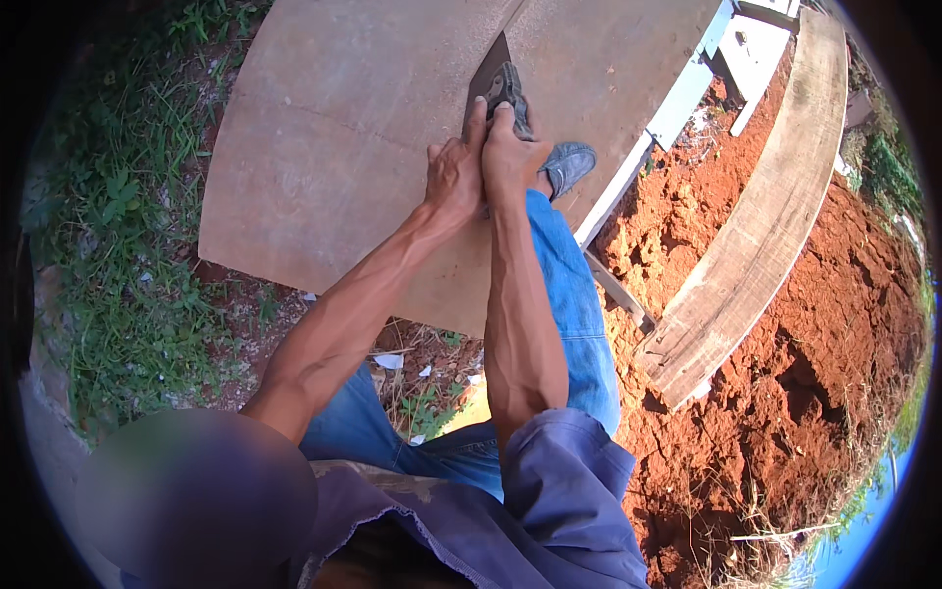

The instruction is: The recorder uses a handsaw to cut a large wooden board positioned outdoors.

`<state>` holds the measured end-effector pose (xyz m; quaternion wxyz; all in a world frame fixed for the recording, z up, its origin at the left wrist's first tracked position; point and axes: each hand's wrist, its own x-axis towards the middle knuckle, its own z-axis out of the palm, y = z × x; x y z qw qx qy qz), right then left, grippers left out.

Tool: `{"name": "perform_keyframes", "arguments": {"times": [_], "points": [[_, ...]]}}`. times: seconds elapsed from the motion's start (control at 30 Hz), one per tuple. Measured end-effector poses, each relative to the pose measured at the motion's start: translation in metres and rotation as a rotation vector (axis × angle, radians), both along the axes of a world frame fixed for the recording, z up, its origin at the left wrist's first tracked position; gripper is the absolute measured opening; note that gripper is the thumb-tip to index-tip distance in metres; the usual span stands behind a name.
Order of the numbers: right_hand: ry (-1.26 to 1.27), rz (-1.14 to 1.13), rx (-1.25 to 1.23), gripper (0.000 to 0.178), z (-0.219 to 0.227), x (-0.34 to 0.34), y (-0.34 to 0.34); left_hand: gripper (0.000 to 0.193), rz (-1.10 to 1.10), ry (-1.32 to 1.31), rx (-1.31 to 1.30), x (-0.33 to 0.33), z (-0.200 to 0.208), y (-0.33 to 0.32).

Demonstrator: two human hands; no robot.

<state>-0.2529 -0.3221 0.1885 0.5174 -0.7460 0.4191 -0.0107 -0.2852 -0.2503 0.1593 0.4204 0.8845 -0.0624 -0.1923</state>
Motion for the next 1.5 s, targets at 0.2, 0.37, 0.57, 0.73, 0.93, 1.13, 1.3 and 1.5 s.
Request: {"name": "perform_keyframes", "arguments": {"times": [0.2,0.37,0.57,0.73,0.93,1.13,1.3,1.5], "points": [[0.031,0.073,-0.116,0.047,0.154,-0.179,0.058,0.077,-0.068,-0.026,-0.15,-0.17,0.145,0.071],[-0.086,0.112,-0.103,0.034,0.061,-0.047,0.013,0.087,0.045,0.047,-0.205,-0.043,0.067,0.02],[-0.09,0.06,-0.078,0.036,0.04,-0.055,0.016,0.083,0.065,0.146,-0.133,-0.048,0.063,0.021],[0.096,0.104,-0.01,0.05,0.187,-0.174,0.045,0.076,-0.041,0.036,-0.173,-0.178,0.171,0.058],[-0.182,0.105,-0.142,0.036,0.025,-0.054,0.0,0.081,0.047,-0.097,-0.186,-0.046,0.031,0.006],[0.024,0.08,-0.074,0.043,0.112,-0.141,0.046,0.076,-0.001,0.002,-0.129,-0.141,0.106,0.054],[-0.084,0.163,-0.152,0.043,0.165,-0.18,0.052,0.07,0.021,-0.025,-0.194,-0.18,0.16,0.062],[-0.243,-0.017,-0.008,0.022,-0.018,-0.001,0.015,0.076,0.09,-0.028,-0.004,0.002,-0.004,-0.004]]}}
